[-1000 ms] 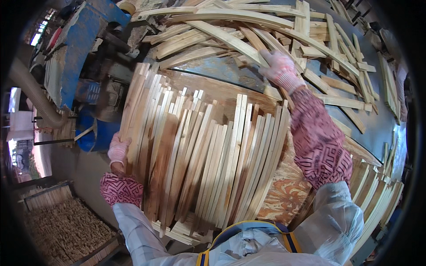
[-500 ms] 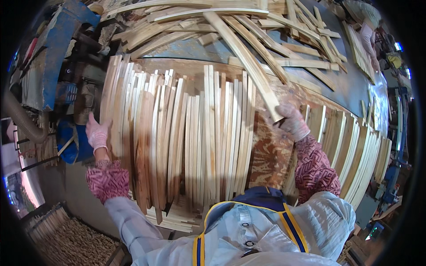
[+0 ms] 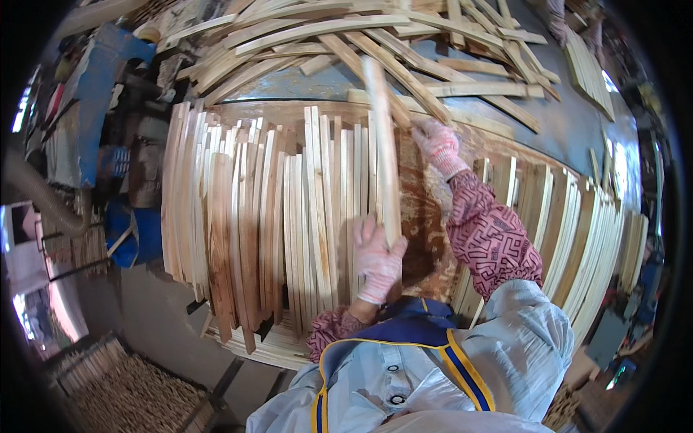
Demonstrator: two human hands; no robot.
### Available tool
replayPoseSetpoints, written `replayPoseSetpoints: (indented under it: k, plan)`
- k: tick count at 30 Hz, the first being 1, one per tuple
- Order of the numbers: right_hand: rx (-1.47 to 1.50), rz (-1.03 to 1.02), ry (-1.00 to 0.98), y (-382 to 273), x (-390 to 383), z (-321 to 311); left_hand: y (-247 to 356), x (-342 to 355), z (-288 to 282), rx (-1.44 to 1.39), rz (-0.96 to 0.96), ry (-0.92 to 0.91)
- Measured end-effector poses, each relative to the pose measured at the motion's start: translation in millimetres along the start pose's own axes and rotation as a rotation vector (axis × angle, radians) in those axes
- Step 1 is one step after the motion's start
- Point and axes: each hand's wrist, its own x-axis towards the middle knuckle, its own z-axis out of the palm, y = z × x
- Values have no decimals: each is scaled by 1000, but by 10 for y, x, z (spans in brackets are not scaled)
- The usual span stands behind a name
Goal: The person repeatedly picks up thin wooden strips from a pile and places them into a vertical stack on a workbench. The hands handle the strips one at a time, aligning them with the existing stack. The task continues throughout the clip without visible completion.
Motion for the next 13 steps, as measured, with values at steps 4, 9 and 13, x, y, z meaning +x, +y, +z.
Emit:
replayPoseSetpoints:
  k: [4,9,13]
  plan:
    - [-335,-194,49,-131,484,142,-219,-224,398,384,81,59]
    - [-297,3,-92,-199,1152,-505,-110,-90,174,678,165,-45]
    - [-272,205,-259,-248,1165,-1224,-128,-76,221,697,150,-66]
